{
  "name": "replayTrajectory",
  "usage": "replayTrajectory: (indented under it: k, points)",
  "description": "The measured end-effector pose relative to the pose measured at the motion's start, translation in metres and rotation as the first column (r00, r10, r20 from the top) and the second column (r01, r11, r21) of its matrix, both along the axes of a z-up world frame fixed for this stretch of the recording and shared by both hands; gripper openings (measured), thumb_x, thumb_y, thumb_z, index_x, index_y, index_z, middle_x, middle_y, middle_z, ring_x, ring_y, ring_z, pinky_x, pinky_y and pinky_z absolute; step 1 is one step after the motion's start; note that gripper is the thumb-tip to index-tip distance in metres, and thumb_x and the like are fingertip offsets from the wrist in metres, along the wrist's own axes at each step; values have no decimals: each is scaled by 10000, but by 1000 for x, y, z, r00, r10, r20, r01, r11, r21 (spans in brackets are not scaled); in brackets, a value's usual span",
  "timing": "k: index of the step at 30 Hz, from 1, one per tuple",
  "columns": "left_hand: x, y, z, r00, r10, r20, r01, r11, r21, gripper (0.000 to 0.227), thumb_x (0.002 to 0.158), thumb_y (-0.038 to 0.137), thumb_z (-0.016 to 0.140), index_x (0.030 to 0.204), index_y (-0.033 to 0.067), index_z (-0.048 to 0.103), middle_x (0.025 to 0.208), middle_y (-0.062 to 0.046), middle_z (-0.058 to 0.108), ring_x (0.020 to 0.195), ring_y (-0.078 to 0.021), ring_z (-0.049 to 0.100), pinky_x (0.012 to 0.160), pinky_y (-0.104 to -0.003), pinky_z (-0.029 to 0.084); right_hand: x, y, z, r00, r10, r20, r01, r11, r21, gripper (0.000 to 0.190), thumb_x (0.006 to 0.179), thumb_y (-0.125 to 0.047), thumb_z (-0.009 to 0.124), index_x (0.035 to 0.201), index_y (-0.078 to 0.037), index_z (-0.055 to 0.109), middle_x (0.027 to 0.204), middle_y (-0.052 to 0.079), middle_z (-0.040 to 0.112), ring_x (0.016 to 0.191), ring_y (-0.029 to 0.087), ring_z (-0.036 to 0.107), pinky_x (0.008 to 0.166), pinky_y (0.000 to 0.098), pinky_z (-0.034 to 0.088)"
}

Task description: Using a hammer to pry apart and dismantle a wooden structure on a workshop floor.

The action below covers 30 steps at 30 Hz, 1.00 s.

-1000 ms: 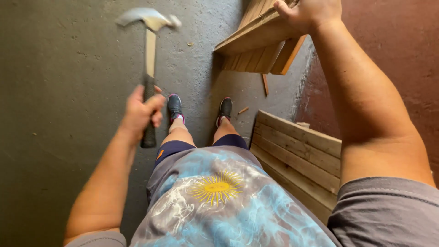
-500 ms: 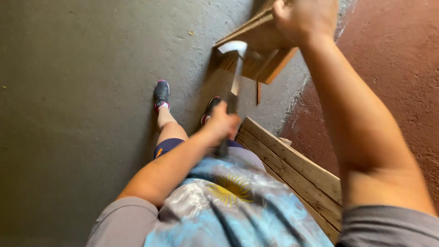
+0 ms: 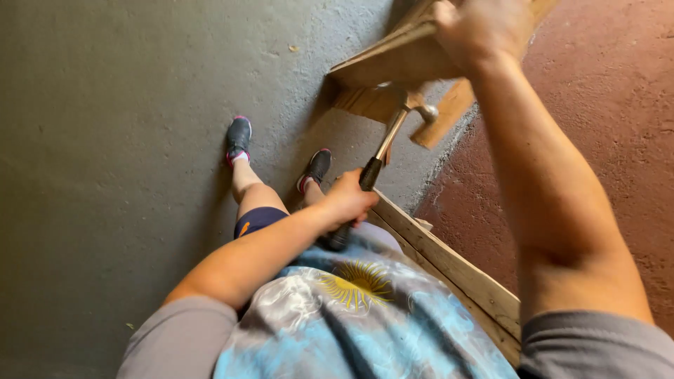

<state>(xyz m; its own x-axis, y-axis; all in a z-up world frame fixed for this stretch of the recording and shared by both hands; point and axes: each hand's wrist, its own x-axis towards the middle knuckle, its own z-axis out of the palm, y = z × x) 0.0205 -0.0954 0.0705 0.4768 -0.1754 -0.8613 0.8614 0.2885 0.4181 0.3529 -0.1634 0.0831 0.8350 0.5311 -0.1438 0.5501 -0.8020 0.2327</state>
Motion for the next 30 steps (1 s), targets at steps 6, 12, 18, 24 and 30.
replayTrajectory:
  k: [6, 12, 18, 24, 30]
  points:
    - [11, 116, -20, 802, 584, 123, -585, 810, -37, 152, 756, 41, 608, 706, 88, 472, 580, -47, 452, 366, -93, 378, 297, -268, 326, 4, -31, 3, 998, -44, 39, 34, 972, 234, 297, 900, -465, 779, 829, -179, 740, 800, 103, 752, 784, 424, 702, 757, 536, 547]
    - [-8, 52, -31, 922, 383, 50, -385, 922, 41, 272, 881, 70, 667, 988, 38, 420, 551, -111, 505, 319, -172, 413, 264, -328, 329, 4, -19, -8, 994, 8, 108, -34, 970, 241, 318, 897, -479, 768, 832, -171, 726, 815, 100, 727, 766, 398, 668, 683, 527, 509]
    - [-7, 28, 3, 981, 157, 116, -149, 986, -68, 263, 787, 5, 596, 987, 77, 439, 574, -87, 393, 331, -170, 384, 286, -345, 341, -8, -28, 12, 997, -67, 38, 56, 966, 252, 222, 889, -428, 746, 831, -223, 808, 814, 90, 768, 702, 417, 707, 672, 529, 555]
    - [-14, 39, 5, 992, 77, 100, -77, 997, -8, 255, 806, -24, 504, 1034, 73, 445, 504, -112, 428, 337, -160, 373, 282, -354, 343, -36, 24, 34, 974, -202, -101, 221, 948, 228, 532, 822, -430, 639, 1242, -121, 739, 996, 237, 756, 909, 469, 703, 726, 559, 555]
    - [-40, 49, 9, 994, 64, 87, -76, 988, 137, 249, 753, -33, 570, 962, 65, 479, 530, -108, 464, 343, -178, 410, 287, -341, 340, -44, 33, 51, 932, -213, -294, 298, 910, 286, 284, 853, -368, 596, 880, -88, 636, 884, 163, 717, 853, 403, 682, 699, 522, 528]
